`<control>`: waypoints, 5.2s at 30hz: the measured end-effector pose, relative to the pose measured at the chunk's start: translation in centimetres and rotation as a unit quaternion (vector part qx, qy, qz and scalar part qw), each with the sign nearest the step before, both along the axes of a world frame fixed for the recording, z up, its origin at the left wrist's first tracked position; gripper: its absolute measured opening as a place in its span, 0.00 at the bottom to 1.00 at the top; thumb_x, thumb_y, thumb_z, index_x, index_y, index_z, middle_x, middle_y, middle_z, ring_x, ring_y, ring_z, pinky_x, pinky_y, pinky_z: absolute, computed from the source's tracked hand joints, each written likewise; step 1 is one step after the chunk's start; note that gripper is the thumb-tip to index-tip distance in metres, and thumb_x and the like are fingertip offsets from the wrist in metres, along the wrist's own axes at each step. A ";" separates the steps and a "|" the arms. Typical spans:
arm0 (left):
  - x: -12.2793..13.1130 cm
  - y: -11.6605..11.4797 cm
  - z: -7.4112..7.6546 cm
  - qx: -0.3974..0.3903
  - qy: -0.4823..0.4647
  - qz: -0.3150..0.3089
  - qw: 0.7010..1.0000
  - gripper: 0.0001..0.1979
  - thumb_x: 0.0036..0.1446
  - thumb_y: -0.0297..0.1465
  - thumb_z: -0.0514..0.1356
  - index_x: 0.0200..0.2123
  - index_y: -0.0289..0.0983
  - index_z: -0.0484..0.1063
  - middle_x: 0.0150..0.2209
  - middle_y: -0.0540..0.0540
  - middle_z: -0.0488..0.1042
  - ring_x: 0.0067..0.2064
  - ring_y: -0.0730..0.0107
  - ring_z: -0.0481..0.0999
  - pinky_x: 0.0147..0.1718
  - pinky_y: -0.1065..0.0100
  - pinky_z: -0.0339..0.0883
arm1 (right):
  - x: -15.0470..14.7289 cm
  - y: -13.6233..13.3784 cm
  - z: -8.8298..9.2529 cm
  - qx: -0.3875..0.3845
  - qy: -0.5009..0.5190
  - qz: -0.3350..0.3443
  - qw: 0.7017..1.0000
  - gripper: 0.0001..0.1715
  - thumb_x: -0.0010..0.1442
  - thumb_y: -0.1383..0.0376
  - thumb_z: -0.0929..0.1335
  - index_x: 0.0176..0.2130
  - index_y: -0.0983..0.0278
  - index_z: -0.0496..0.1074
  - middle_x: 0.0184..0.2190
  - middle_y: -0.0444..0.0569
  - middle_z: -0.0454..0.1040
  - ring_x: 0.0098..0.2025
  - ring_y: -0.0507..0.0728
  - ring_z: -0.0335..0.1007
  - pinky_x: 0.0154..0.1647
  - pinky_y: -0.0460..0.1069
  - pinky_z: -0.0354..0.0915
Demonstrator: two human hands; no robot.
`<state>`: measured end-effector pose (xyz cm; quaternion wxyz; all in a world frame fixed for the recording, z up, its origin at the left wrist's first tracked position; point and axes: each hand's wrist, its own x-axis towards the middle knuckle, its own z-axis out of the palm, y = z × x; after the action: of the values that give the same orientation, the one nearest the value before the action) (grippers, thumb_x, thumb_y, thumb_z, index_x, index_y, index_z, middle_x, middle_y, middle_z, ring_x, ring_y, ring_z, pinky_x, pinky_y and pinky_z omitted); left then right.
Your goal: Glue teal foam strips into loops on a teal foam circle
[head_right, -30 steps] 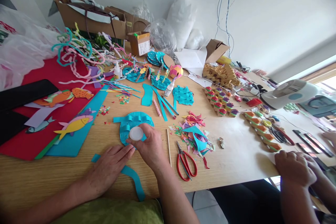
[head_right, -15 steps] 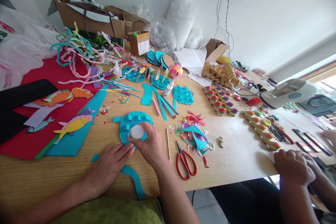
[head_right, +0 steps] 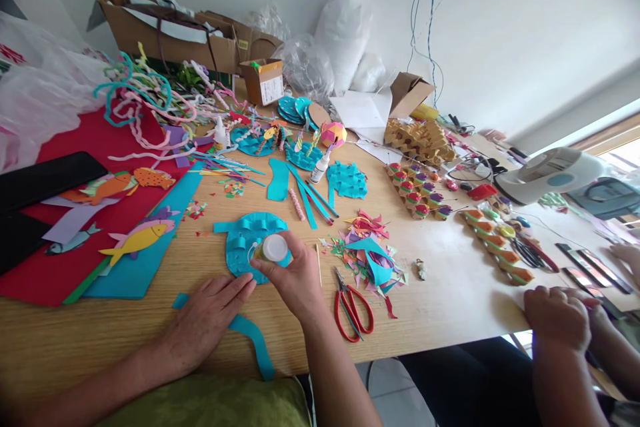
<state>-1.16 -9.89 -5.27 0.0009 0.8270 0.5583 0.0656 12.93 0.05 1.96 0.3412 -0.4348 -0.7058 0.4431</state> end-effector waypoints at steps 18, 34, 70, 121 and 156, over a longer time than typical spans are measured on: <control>0.7 0.7 1.3 -0.004 -0.004 -0.010 1.000 0.25 0.55 0.15 0.47 0.55 0.36 0.61 0.52 0.44 0.69 0.44 0.65 0.71 0.43 0.62 0.65 | 2.3 0.7 -0.4 0.028 0.025 -0.057 0.998 0.12 0.47 0.60 0.73 0.31 0.62 0.70 0.30 0.44 0.73 0.33 0.55 0.68 0.35 0.48 0.63; 1.2 1.3 0.2 -0.001 0.000 -0.011 1.000 0.25 0.54 0.15 0.48 0.54 0.35 0.61 0.51 0.43 0.70 0.43 0.64 0.72 0.42 0.62 0.65 | 1.3 0.6 -0.1 0.067 -0.078 -0.019 0.994 0.11 0.49 0.59 0.71 0.28 0.63 0.68 0.25 0.42 0.72 0.28 0.53 0.66 0.28 0.46 0.58; 1.3 1.2 0.2 -0.004 0.007 -0.008 1.000 0.25 0.55 0.15 0.48 0.54 0.37 0.62 0.52 0.43 0.70 0.41 0.65 0.73 0.42 0.61 0.67 | 1.2 0.7 0.0 0.086 -0.078 -0.037 0.993 0.11 0.47 0.58 0.71 0.26 0.62 0.68 0.23 0.41 0.70 0.26 0.52 0.64 0.28 0.45 0.59; 1.1 1.4 0.3 0.063 0.034 -0.043 0.997 0.24 0.51 0.13 0.48 0.51 0.30 0.66 0.50 0.40 0.72 0.38 0.63 0.74 0.38 0.61 0.68 | 1.4 1.2 -0.4 0.087 -0.075 -0.027 0.993 0.13 0.46 0.59 0.72 0.25 0.63 0.67 0.21 0.40 0.67 0.25 0.50 0.61 0.26 0.44 0.56; 1.4 1.5 1.4 -0.037 0.015 -0.023 0.999 0.29 0.53 0.13 0.43 0.56 0.36 0.61 0.56 0.44 0.66 0.47 0.65 0.72 0.44 0.63 0.68 | 4.0 1.8 -0.7 -0.047 0.161 -0.082 0.982 0.13 0.43 0.62 0.74 0.28 0.62 0.68 0.26 0.43 0.72 0.31 0.55 0.67 0.33 0.49 0.64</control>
<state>0.23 -8.37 -3.91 0.0241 0.8402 0.5408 0.0322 16.89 1.84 1.30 0.4647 -0.4298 -0.5822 0.5102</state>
